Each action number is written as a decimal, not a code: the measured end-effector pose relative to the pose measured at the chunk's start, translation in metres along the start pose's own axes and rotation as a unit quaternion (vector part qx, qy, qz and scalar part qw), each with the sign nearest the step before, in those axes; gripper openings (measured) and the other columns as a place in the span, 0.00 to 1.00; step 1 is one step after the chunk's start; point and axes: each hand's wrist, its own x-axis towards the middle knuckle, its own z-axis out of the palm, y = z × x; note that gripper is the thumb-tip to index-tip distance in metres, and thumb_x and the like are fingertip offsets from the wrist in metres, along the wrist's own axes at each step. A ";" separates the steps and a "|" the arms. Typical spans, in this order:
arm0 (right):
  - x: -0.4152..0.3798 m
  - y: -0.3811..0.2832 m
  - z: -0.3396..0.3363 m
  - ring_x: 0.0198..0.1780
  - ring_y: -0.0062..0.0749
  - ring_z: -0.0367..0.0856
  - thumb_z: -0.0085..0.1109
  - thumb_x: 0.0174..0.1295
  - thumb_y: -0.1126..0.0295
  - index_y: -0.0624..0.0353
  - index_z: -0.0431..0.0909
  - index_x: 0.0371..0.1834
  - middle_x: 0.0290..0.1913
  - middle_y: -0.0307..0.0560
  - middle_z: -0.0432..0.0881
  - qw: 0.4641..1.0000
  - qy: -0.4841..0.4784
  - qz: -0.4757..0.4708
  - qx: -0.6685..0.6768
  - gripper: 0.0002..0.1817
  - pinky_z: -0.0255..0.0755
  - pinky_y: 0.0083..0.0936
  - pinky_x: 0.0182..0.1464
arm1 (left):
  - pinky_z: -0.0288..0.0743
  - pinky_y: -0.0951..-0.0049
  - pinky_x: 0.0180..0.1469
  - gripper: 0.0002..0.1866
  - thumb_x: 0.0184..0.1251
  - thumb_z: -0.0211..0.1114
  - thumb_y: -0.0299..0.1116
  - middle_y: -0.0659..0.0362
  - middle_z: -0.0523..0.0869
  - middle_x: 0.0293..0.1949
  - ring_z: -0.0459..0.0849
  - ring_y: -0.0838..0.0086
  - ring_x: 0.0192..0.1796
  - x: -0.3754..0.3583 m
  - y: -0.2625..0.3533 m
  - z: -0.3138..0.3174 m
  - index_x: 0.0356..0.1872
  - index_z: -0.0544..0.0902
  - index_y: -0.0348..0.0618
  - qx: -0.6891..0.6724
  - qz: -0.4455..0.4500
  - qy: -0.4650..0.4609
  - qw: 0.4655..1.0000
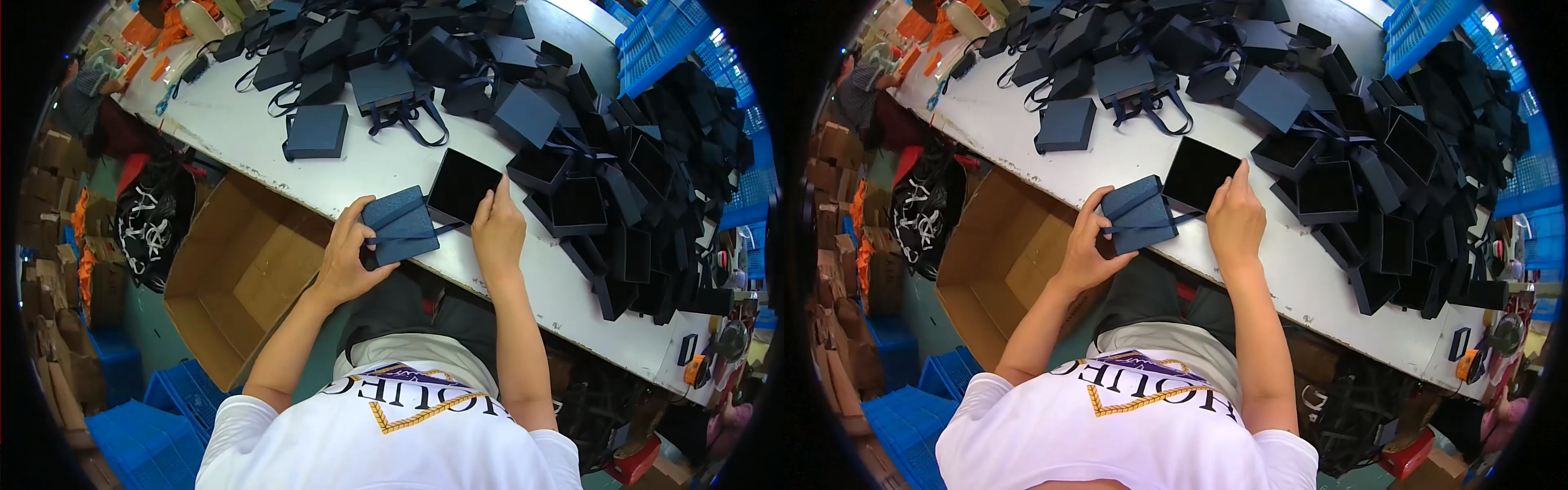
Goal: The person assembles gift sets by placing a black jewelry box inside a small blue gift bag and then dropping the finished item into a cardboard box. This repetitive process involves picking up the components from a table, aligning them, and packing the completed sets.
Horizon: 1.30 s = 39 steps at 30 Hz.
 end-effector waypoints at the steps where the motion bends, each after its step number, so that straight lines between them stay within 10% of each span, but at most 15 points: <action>1: 0.000 0.000 0.000 0.31 0.59 0.87 0.57 0.72 0.75 0.75 0.74 0.66 0.33 0.64 0.86 1.000 -0.004 -0.001 -0.008 0.22 0.80 0.48 0.35 | 0.75 0.57 0.62 0.33 0.42 0.88 0.29 0.40 0.67 0.77 0.77 0.46 0.66 0.000 -0.001 0.000 0.44 0.70 0.44 0.026 0.021 0.009 0.999; 3: 0.001 0.002 -0.001 0.32 0.59 0.87 0.58 0.72 0.75 0.75 0.74 0.67 0.33 0.64 0.86 1.000 -0.016 -0.009 -0.016 0.22 0.80 0.48 0.36 | 0.80 0.65 0.50 0.35 0.41 0.88 0.28 0.41 0.68 0.77 0.81 0.54 0.58 0.002 -0.002 0.000 0.46 0.69 0.45 0.079 0.062 0.028 0.995; 27: 0.009 0.018 -0.036 0.29 0.61 0.82 0.61 0.70 0.75 0.70 0.76 0.68 0.27 0.66 0.80 0.957 -0.248 -0.108 0.108 0.24 0.74 0.46 0.36 | 0.66 0.47 0.72 0.39 0.46 0.85 0.36 0.39 0.66 0.71 0.68 0.38 0.69 0.019 -0.016 -0.020 0.53 0.66 0.43 0.004 0.072 -0.131 0.989; 39: -0.028 -0.040 -0.016 0.46 0.66 0.87 0.54 0.76 0.59 0.79 0.68 0.74 0.46 0.74 0.85 0.935 -0.278 -0.071 0.210 0.33 0.78 0.48 0.50 | 0.62 0.44 0.75 0.39 0.45 0.86 0.32 0.38 0.64 0.71 0.65 0.36 0.72 0.004 -0.004 0.014 0.52 0.65 0.46 -0.038 0.070 -0.059 0.995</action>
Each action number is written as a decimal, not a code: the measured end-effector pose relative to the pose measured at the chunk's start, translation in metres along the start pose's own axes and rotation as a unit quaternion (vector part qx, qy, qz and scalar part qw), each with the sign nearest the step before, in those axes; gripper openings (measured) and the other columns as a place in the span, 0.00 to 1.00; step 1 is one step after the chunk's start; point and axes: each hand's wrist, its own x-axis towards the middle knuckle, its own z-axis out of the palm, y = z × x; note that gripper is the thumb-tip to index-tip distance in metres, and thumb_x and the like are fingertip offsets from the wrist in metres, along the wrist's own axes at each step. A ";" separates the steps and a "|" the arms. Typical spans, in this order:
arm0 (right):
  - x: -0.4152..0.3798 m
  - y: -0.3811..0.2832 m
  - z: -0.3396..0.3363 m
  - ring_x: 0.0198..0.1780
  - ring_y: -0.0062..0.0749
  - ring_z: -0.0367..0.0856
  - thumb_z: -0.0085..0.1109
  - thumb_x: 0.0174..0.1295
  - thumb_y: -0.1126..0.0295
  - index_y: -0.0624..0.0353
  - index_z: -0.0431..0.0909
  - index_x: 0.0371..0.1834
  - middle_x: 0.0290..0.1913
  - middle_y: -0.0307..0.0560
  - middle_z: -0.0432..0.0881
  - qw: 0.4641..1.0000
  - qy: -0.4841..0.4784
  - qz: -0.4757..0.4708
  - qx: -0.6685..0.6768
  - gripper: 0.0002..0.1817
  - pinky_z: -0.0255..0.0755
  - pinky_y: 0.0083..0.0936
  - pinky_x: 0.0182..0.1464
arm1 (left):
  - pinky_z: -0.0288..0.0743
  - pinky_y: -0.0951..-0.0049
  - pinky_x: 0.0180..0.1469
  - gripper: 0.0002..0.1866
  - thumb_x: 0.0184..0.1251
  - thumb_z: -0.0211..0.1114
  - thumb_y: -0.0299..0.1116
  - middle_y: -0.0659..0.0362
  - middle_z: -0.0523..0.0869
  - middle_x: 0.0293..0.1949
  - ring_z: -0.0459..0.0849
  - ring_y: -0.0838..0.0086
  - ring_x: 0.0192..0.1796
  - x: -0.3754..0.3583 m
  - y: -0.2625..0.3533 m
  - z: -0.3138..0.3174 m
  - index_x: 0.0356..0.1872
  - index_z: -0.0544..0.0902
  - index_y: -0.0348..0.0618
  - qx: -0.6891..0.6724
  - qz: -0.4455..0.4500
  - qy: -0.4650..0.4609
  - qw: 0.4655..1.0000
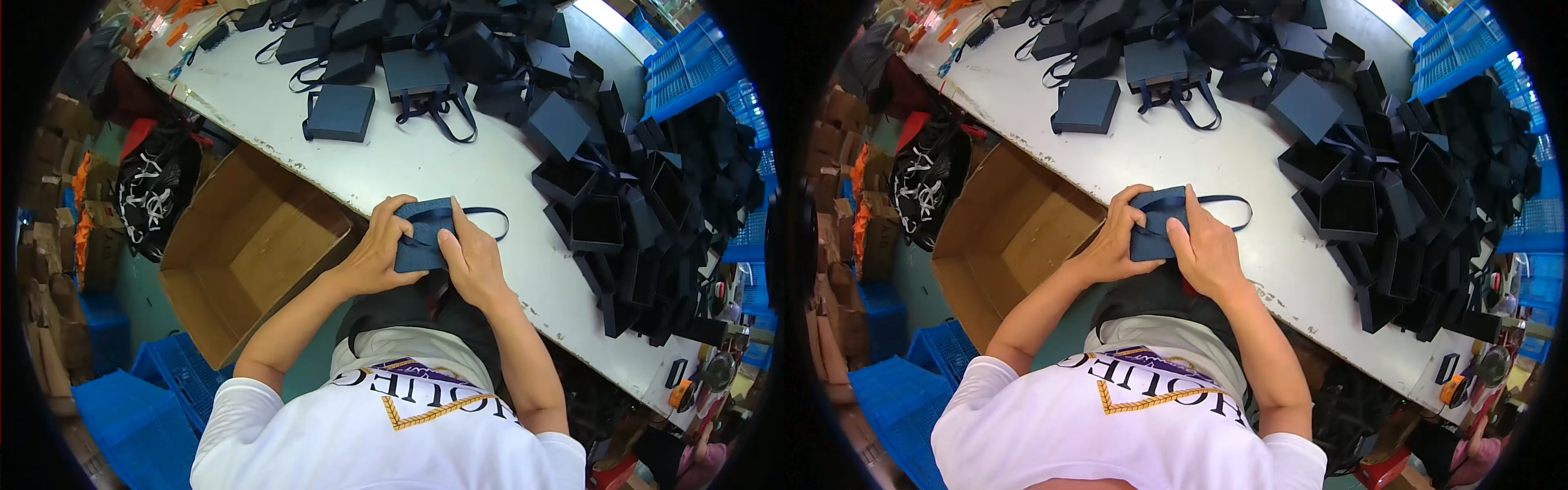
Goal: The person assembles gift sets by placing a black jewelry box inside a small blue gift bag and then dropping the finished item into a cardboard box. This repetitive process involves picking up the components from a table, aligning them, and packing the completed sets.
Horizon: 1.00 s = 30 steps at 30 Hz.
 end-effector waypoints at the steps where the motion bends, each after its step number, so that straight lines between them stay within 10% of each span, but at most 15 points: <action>1: 0.001 -0.002 0.000 0.46 0.66 0.87 0.54 0.76 0.60 0.79 0.68 0.74 0.47 0.74 0.85 1.000 -0.004 -0.006 -0.006 0.33 0.78 0.48 0.49 | 0.62 0.42 0.75 0.39 0.45 0.86 0.33 0.37 0.64 0.71 0.65 0.35 0.72 -0.003 0.000 0.002 0.52 0.65 0.45 -0.002 0.001 0.015 1.000; 6: -0.003 -0.048 -0.014 0.26 0.42 0.80 0.71 0.59 0.72 0.69 0.78 0.67 0.31 0.51 0.79 0.990 0.029 -0.140 0.000 0.30 0.75 0.34 0.29 | 0.69 0.47 0.73 0.40 0.41 0.90 0.34 0.33 0.64 0.72 0.69 0.40 0.73 -0.028 0.002 0.008 0.46 0.63 0.48 0.019 0.042 0.187 0.981; 12: -0.017 -0.064 -0.008 0.29 0.40 0.80 0.77 0.52 0.74 0.67 0.82 0.62 0.34 0.50 0.80 0.969 0.050 -0.239 0.041 0.31 0.75 0.32 0.31 | 0.69 0.49 0.75 0.42 0.43 0.92 0.42 0.32 0.64 0.74 0.72 0.43 0.73 -0.032 0.003 -0.024 0.46 0.62 0.49 0.078 0.144 0.254 0.953; 16: -0.025 -0.054 -0.010 0.44 0.48 0.84 0.77 0.54 0.73 0.65 0.81 0.65 0.46 0.55 0.84 0.966 0.042 -0.255 -0.033 0.32 0.79 0.38 0.45 | 0.64 0.52 0.77 0.40 0.46 0.88 0.36 0.32 0.62 0.76 0.69 0.47 0.75 -0.070 0.000 -0.043 0.47 0.61 0.51 0.050 -0.015 0.295 0.954; 21: -0.054 0.020 -0.014 0.57 0.54 0.81 0.72 0.60 0.71 0.64 0.80 0.64 0.60 0.58 0.82 0.974 0.133 -0.115 -0.145 0.27 0.76 0.43 0.58 | 0.50 0.48 0.83 0.65 0.50 0.87 0.45 0.35 0.47 0.85 0.51 0.48 0.86 -0.180 -0.070 -0.065 0.81 0.48 0.42 0.142 -0.447 0.347 0.812; 24: -0.057 0.030 -0.009 0.63 0.53 0.77 0.73 0.60 0.69 0.64 0.80 0.64 0.64 0.55 0.80 0.967 0.076 -0.124 -0.211 0.28 0.71 0.45 0.63 | 0.45 0.44 0.85 0.75 0.50 0.86 0.52 0.37 0.42 0.87 0.45 0.48 0.88 -0.229 -0.097 -0.049 0.86 0.34 0.44 0.141 -0.531 0.053 0.834; 26: -0.056 0.026 -0.003 0.65 0.52 0.76 0.74 0.60 0.67 0.64 0.80 0.64 0.65 0.53 0.79 0.963 0.077 -0.115 -0.231 0.28 0.68 0.45 0.65 | 0.57 0.48 0.82 0.66 0.51 0.83 0.56 0.39 0.64 0.81 0.62 0.48 0.84 -0.250 -0.118 -0.020 0.85 0.51 0.43 0.159 -0.556 -0.119 0.807; 30: -0.053 0.022 -0.002 0.65 0.50 0.76 0.73 0.61 0.63 0.62 0.80 0.63 0.65 0.51 0.79 0.955 0.093 -0.115 -0.255 0.28 0.68 0.44 0.64 | 0.84 0.47 0.57 0.16 0.63 0.69 0.33 0.40 0.91 0.50 0.89 0.44 0.55 -0.258 -0.183 0.001 0.50 0.89 0.37 0.263 -0.512 -0.176 0.799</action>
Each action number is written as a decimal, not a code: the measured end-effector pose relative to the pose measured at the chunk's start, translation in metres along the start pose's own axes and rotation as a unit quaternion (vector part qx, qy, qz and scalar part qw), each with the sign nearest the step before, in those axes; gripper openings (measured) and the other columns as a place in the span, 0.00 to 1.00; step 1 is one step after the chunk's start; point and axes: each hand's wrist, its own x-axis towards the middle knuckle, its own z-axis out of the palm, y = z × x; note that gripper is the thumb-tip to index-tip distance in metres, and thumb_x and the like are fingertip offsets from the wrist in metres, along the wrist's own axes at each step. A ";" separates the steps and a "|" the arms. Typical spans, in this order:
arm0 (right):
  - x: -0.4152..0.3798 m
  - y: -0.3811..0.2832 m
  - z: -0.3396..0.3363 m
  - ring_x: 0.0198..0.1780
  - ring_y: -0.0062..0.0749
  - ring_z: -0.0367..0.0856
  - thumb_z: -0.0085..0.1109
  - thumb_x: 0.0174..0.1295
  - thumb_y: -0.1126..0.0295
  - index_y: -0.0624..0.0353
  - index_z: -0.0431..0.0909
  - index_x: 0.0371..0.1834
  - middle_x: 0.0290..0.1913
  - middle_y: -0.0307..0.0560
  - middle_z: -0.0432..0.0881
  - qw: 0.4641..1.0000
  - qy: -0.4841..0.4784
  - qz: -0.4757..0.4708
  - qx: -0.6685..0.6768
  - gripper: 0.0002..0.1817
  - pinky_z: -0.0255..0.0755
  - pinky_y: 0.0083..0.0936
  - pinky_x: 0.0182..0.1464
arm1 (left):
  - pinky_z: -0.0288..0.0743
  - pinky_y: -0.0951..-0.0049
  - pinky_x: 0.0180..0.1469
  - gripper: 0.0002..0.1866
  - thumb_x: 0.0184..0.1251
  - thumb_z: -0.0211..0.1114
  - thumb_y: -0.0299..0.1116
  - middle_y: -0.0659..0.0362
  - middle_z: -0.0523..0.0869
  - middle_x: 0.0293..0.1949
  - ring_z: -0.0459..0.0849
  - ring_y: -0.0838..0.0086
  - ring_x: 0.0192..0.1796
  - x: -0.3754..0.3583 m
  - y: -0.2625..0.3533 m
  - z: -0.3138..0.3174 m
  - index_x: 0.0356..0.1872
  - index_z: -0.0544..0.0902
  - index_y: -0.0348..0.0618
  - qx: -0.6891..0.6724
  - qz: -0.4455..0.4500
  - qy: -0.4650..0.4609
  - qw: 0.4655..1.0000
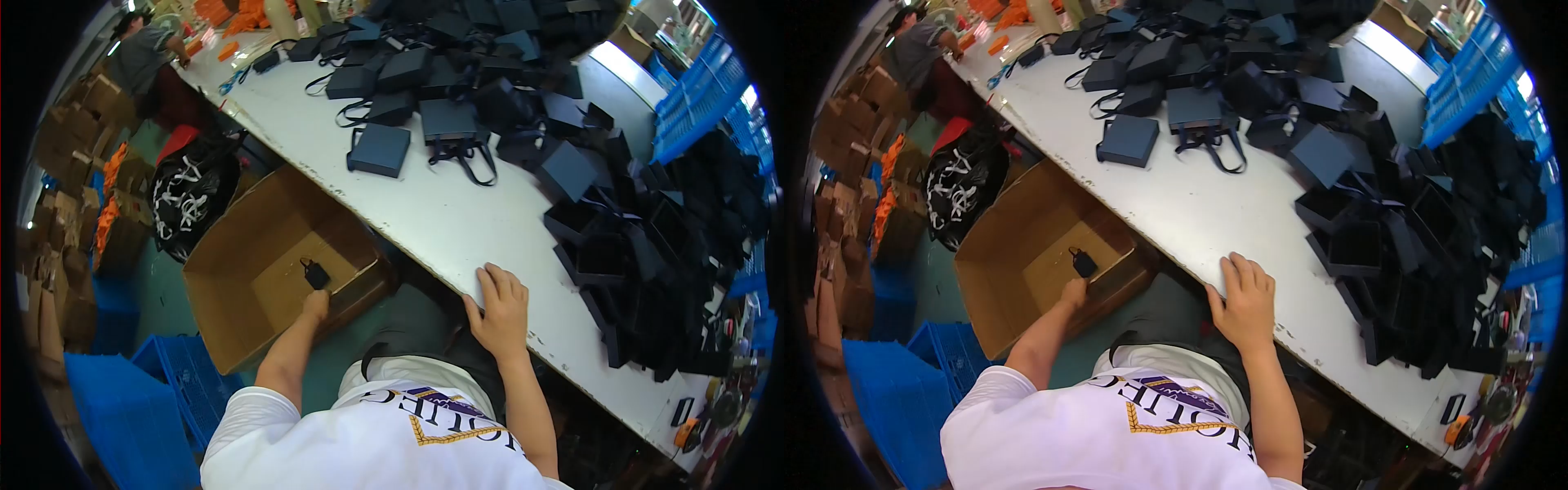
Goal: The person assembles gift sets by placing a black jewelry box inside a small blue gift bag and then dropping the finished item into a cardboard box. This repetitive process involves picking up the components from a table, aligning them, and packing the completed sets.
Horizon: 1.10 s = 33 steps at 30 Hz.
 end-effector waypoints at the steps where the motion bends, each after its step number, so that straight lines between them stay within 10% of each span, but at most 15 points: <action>1: -0.002 0.000 0.000 0.65 0.49 0.76 0.73 0.61 0.63 0.62 0.80 0.63 0.65 0.51 0.79 1.000 0.001 -0.003 -0.003 0.28 0.68 0.44 0.64 | 0.83 0.48 0.57 0.15 0.62 0.68 0.33 0.40 0.91 0.49 0.89 0.44 0.54 -0.001 0.004 0.002 0.48 0.89 0.39 0.021 0.016 -0.011 1.000; 8: -0.005 0.001 0.001 0.65 0.47 0.76 0.73 0.61 0.60 0.63 0.80 0.63 0.65 0.51 0.79 1.000 0.011 -0.007 -0.008 0.29 0.68 0.42 0.63 | 0.85 0.45 0.51 0.12 0.60 0.67 0.30 0.37 0.90 0.41 0.90 0.41 0.48 -0.055 0.062 0.009 0.41 0.90 0.35 0.065 0.144 -0.063 0.985; 13: -0.006 0.003 0.001 0.65 0.46 0.76 0.73 0.62 0.60 0.64 0.80 0.64 0.66 0.52 0.79 1.000 0.006 -0.014 -0.009 0.29 0.68 0.42 0.63 | 0.83 0.50 0.58 0.25 0.69 0.67 0.34 0.36 0.89 0.52 0.89 0.45 0.56 -0.054 0.106 -0.017 0.67 0.80 0.40 -0.051 0.124 -0.067 0.989; 15: -0.006 0.004 0.002 0.66 0.46 0.76 0.73 0.62 0.60 0.64 0.80 0.64 0.66 0.52 0.79 1.000 0.003 -0.011 -0.005 0.29 0.68 0.42 0.63 | 0.84 0.53 0.55 0.11 0.70 0.68 0.27 0.42 0.91 0.49 0.90 0.46 0.52 -0.073 0.163 -0.119 0.50 0.88 0.36 -0.226 0.311 0.277 0.881; 18: -0.007 0.005 0.002 0.66 0.45 0.76 0.72 0.63 0.59 0.64 0.80 0.64 0.66 0.51 0.79 1.000 -0.006 -0.007 -0.004 0.29 0.69 0.42 0.63 | 0.83 0.57 0.52 0.13 0.67 0.65 0.16 0.47 0.90 0.45 0.89 0.50 0.48 -0.025 0.208 -0.223 0.50 0.86 0.37 -0.171 0.389 0.429 0.797; 26: -0.005 0.004 -0.003 0.65 0.44 0.76 0.71 0.65 0.59 0.63 0.81 0.62 0.66 0.51 0.79 1.000 -0.016 0.001 0.007 0.26 0.70 0.41 0.62 | 0.81 0.61 0.60 0.31 0.59 0.71 0.23 0.55 0.82 0.66 0.81 0.58 0.65 0.073 0.313 -0.350 0.68 0.79 0.46 0.152 0.433 0.361 0.812; 33: -0.016 0.008 -0.003 0.61 0.44 0.80 0.69 0.64 0.65 0.63 0.83 0.60 0.65 0.50 0.82 0.995 0.075 -0.027 0.052 0.22 0.74 0.38 0.59 | 0.82 0.64 0.47 0.31 0.53 0.67 0.16 0.59 0.88 0.52 0.87 0.61 0.49 0.030 0.343 -0.365 0.63 0.85 0.43 0.074 0.530 0.469 0.703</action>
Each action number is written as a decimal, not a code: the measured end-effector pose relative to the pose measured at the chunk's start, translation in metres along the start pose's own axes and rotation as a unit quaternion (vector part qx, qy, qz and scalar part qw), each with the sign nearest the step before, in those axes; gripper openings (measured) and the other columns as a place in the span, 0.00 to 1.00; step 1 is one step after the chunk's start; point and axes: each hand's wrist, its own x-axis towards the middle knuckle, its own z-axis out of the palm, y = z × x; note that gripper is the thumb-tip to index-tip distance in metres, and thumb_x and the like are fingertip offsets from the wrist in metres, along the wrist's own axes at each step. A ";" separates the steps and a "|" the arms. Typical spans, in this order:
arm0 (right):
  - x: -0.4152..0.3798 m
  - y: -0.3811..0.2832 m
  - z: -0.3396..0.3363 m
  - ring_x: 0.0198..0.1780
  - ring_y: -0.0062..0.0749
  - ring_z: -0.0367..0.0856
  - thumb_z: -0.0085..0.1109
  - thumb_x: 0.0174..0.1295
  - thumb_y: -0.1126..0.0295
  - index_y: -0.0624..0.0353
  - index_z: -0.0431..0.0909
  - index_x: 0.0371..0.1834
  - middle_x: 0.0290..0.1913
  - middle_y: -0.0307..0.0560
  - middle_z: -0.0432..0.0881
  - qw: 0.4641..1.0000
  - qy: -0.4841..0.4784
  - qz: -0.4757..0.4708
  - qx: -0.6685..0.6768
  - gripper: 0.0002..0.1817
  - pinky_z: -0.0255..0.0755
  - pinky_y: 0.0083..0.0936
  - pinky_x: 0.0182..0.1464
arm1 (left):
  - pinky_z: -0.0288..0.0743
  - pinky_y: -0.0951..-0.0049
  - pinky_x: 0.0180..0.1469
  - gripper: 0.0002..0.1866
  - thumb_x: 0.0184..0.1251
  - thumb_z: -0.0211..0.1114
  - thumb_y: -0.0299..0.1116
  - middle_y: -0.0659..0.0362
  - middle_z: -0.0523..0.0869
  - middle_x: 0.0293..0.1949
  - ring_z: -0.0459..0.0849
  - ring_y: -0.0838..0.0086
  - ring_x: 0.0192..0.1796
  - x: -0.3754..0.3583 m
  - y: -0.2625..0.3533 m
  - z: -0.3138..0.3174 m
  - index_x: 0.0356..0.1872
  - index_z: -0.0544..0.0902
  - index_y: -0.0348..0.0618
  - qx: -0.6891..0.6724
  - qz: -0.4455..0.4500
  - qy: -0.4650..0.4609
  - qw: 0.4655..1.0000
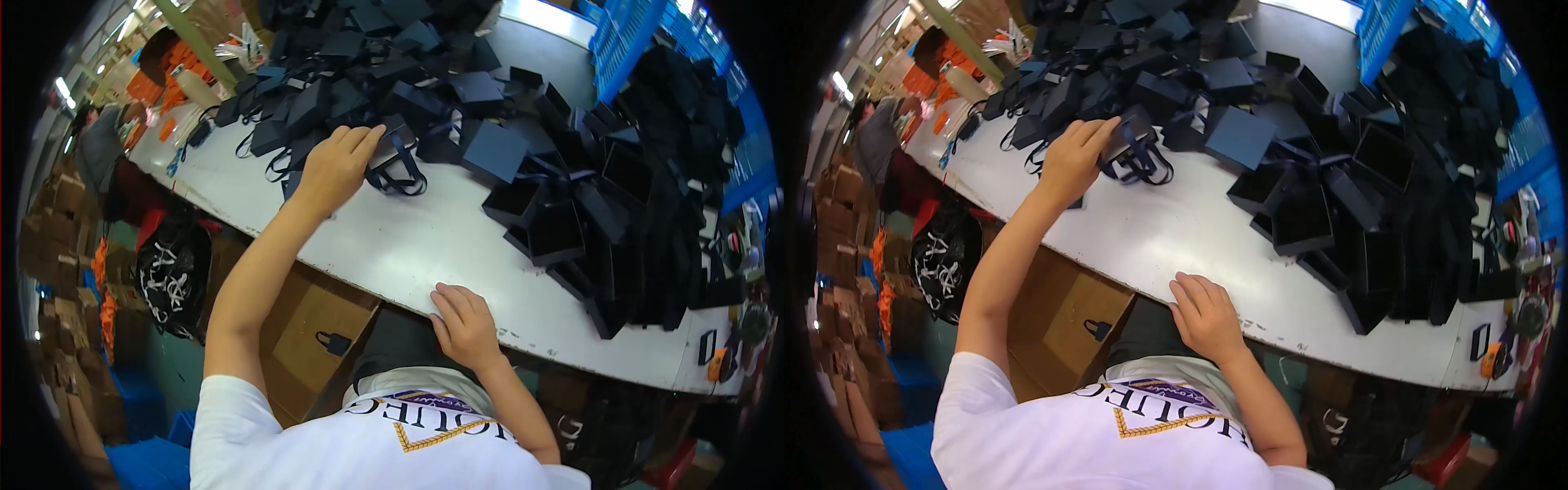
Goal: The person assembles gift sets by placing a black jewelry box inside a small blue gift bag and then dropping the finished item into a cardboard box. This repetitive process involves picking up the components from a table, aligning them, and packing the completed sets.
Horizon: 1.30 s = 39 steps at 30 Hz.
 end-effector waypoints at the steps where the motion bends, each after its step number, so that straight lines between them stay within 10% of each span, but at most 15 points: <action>1: -0.002 -0.001 -0.003 0.60 0.44 0.81 0.69 0.63 0.67 0.63 0.83 0.60 0.65 0.50 0.82 0.999 0.030 -0.009 0.017 0.22 0.74 0.37 0.58 | 0.82 0.65 0.43 0.31 0.52 0.66 0.14 0.58 0.87 0.49 0.87 0.61 0.46 0.001 0.026 -0.013 0.62 0.85 0.42 -0.002 -0.030 0.020 0.999; 6: 0.003 -0.026 -0.022 0.57 0.43 0.82 0.66 0.58 0.72 0.66 0.83 0.60 0.64 0.52 0.82 0.998 0.035 -0.060 -0.003 0.24 0.75 0.37 0.56 | 0.83 0.61 0.36 0.36 0.57 0.66 0.20 0.54 0.81 0.47 0.87 0.57 0.38 -0.047 0.158 -0.041 0.72 0.79 0.49 -0.103 -0.079 -0.197 0.972; 11: -0.032 -0.010 -0.027 0.56 0.44 0.82 0.64 0.61 0.73 0.66 0.83 0.55 0.59 0.52 0.83 0.998 -0.008 0.060 -0.027 0.19 0.74 0.40 0.57 | 0.81 0.66 0.28 0.17 0.74 0.62 0.27 0.53 0.83 0.35 0.87 0.62 0.31 -0.068 0.189 0.009 0.61 0.83 0.42 -0.287 -0.102 -0.178 0.936; 14: -0.047 0.002 -0.045 0.58 0.44 0.80 0.67 0.58 0.76 0.65 0.82 0.53 0.59 0.51 0.82 0.996 0.024 0.072 -0.039 0.17 0.73 0.41 0.59 | 0.77 0.72 0.22 0.12 0.82 0.58 0.33 0.53 0.86 0.32 0.86 0.69 0.24 -0.055 0.191 0.022 0.56 0.83 0.38 -0.692 -0.464 -0.191 0.520; 18: -0.033 0.030 -0.100 0.63 0.47 0.78 0.69 0.55 0.79 0.64 0.82 0.54 0.62 0.51 0.81 0.974 0.141 0.092 -0.152 0.20 0.72 0.44 0.61 | 0.76 0.81 0.22 0.19 0.82 0.57 0.31 0.52 0.87 0.32 0.84 0.77 0.22 -0.056 0.177 0.024 0.66 0.74 0.31 -0.769 -0.495 -0.028 0.404; 24: 0.050 0.092 -0.154 0.76 0.52 0.69 0.70 0.53 0.77 0.60 0.84 0.48 0.67 0.51 0.80 0.951 -0.101 0.030 -0.289 0.17 0.59 0.49 0.79 | 0.69 0.87 0.28 0.28 0.81 0.58 0.28 0.57 0.86 0.32 0.82 0.81 0.28 -0.046 0.170 -0.008 0.77 0.63 0.40 -0.624 -0.447 -0.036 0.640; 25: 0.053 0.099 -0.154 0.78 0.52 0.68 0.70 0.53 0.77 0.60 0.84 0.47 0.68 0.51 0.79 0.936 -0.155 0.020 -0.315 0.16 0.57 0.50 0.81 | 0.75 0.78 0.43 0.27 0.77 0.62 0.27 0.59 0.85 0.32 0.82 0.76 0.33 -0.049 0.166 -0.010 0.75 0.70 0.44 -0.604 -0.447 -0.049 0.658; 28: 0.056 0.089 -0.165 0.80 0.51 0.66 0.67 0.55 0.78 0.61 0.84 0.41 0.70 0.53 0.78 0.942 -0.172 0.013 -0.289 0.10 0.54 0.49 0.83 | 0.70 0.67 0.58 0.22 0.69 0.68 0.29 0.61 0.84 0.34 0.81 0.68 0.42 -0.076 0.127 0.015 0.65 0.82 0.46 -0.428 -0.154 -0.112 0.883; 34: 0.010 0.020 -0.157 0.81 0.72 0.57 0.68 0.52 0.77 0.61 0.78 0.30 0.80 0.61 0.64 0.965 -0.236 0.090 -0.076 0.07 0.55 0.75 0.76 | 0.70 0.58 0.74 0.44 0.46 0.85 0.33 0.51 0.78 0.64 0.77 0.55 0.64 -0.076 0.112 0.005 0.71 0.79 0.44 -0.368 -0.098 -0.237 0.894; 38: -0.028 0.019 -0.123 0.82 0.72 0.55 0.72 0.51 0.76 0.59 0.77 0.31 0.84 0.59 0.58 0.955 -0.249 0.156 -0.033 0.10 0.56 0.74 0.75 | 0.74 0.57 0.72 0.44 0.42 0.87 0.30 0.46 0.71 0.75 0.72 0.50 0.74 -0.066 0.106 0.004 0.67 0.78 0.40 -0.347 -0.056 -0.258 0.900; 39: -0.029 0.022 -0.124 0.80 0.67 0.59 0.76 0.48 0.75 0.58 0.79 0.44 0.85 0.58 0.56 0.955 -0.251 0.151 -0.042 0.20 0.60 0.64 0.75 | 0.76 0.57 0.71 0.41 0.42 0.87 0.29 0.45 0.69 0.77 0.70 0.49 0.76 -0.063 0.104 0.005 0.64 0.79 0.39 -0.347 -0.055 -0.263 0.898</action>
